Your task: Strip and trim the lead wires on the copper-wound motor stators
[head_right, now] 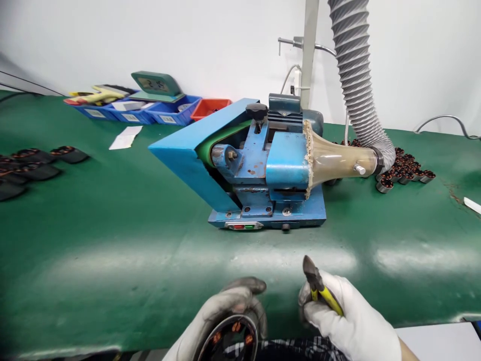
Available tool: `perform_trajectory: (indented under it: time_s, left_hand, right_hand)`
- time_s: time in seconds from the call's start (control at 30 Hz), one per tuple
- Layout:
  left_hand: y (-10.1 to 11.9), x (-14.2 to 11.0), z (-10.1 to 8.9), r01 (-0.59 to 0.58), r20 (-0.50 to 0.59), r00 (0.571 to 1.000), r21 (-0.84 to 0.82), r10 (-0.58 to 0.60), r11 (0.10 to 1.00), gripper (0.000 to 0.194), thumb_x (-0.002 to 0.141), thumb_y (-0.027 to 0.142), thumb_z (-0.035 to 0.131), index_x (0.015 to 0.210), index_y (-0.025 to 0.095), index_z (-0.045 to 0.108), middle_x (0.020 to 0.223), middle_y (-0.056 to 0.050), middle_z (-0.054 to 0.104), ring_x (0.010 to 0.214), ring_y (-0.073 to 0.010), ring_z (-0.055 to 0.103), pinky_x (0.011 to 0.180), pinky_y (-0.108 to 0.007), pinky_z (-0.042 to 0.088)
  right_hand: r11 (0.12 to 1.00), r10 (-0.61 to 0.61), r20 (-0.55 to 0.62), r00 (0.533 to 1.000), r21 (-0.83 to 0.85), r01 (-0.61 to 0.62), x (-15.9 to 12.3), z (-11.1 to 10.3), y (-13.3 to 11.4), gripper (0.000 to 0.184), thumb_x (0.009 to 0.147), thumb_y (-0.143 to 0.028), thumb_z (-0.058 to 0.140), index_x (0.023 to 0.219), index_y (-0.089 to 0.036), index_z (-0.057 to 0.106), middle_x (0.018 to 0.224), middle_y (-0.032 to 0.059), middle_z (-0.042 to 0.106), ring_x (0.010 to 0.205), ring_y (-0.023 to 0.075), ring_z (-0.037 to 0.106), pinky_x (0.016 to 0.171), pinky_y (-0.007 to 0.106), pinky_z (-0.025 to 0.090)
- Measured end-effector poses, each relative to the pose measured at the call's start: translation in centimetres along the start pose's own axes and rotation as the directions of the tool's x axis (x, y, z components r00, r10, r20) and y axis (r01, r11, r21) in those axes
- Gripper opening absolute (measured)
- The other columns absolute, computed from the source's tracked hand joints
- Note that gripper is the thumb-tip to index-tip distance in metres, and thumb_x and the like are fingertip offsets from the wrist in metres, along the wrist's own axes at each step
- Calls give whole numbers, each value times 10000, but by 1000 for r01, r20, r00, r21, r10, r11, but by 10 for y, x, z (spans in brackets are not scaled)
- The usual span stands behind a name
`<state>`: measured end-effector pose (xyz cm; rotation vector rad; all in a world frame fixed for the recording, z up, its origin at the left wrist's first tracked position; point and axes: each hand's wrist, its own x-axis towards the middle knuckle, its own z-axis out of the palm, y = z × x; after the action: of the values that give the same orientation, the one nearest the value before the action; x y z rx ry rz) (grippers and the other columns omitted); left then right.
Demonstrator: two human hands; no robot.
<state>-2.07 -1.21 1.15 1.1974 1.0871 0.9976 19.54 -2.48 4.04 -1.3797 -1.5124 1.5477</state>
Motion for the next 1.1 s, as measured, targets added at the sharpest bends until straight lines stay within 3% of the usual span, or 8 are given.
perform_trajectory:
  time_s: [0.13, 0.33, 0.47, 0.6, 0.73, 0.87, 1.0, 1.1]
  left_hand:
    - [8, 6, 2, -104, -60, 992, 101, 111, 989, 243, 711, 304, 669, 944, 242, 638, 792, -58, 663, 938, -270, 648, 760, -383, 553]
    - [13, 2, 4, -132, 6, 991, 115, 132, 985, 547, 501, 214, 791, 1011, 239, 595, 923, -30, 621, 782, -214, 639, 645, -296, 544]
    - [1, 5, 1, -43, 28, 999, 37, 42, 998, 541, 487, 209, 791, 984, 229, 577, 846, -7, 626, 641, -165, 619, 555, -264, 522]
    - [-8, 10, 4, 245, 46, 970, -159, -241, 956, 223, 710, 351, 663, 853, 196, 590, 656, -8, 613, 579, -173, 626, 521, -292, 521]
    - [-8, 15, 6, 275, 16, 961, -170, -276, 946, 243, 804, 418, 556, 741, 185, 584, 624, -11, 604, 586, -181, 639, 537, -307, 531]
    - [-17, 16, 1, 169, 29, 986, -125, -167, 978, 224, 697, 402, 680, 719, 196, 595, 677, -10, 618, 635, -178, 642, 562, -288, 546]
    - [-28, 10, -1, -6, 64, 998, -40, 9, 999, 165, 700, 354, 680, 693, 207, 604, 721, -26, 616, 710, -184, 644, 657, -305, 563]
    - [-32, 5, -3, 14, 47, 999, -10, -14, 1000, 156, 704, 360, 673, 755, 219, 632, 724, -26, 623, 735, -206, 654, 661, -317, 565]
  right_hand:
    - [943, -281, -83, 956, 162, 291, 8, 25, 5, 247, 875, -433, 469, 812, -199, 514, 964, 84, 559, 887, 203, 556, 801, 323, 459]
    - [909, -42, -108, 993, 409, 83, 12, 47, 0, 348, 802, -545, 563, 778, -201, 515, 665, 10, 522, 588, 129, 512, 556, 247, 460]
    - [724, -98, -268, 958, 641, 254, 15, 33, -8, 251, 775, -444, 644, 787, -241, 498, 627, -11, 562, 474, 116, 507, 434, 229, 439]
    - [865, -246, -346, 905, 342, 366, 22, 33, -10, 182, 735, -292, 714, 870, -238, 605, 777, 33, 656, 645, 167, 623, 550, 263, 501]
    - [907, -379, -302, 875, 65, 416, 27, 47, -7, 16, 763, -213, 650, 778, -207, 652, 748, 34, 654, 713, 168, 605, 652, 264, 481]
    - [887, -190, -272, 943, 365, 284, 35, 46, -17, 110, 732, -269, 676, 698, -179, 623, 644, 9, 594, 585, 128, 544, 543, 228, 441]
    - [609, -103, -361, 927, 714, 346, 47, 22, -30, 177, 729, -333, 697, 713, -201, 580, 575, -44, 498, 491, 90, 477, 465, 200, 403]
    - [739, -83, -510, 856, 545, 396, 47, 8, -28, 161, 761, -346, 672, 752, -202, 601, 654, -14, 561, 581, 121, 544, 555, 239, 462]
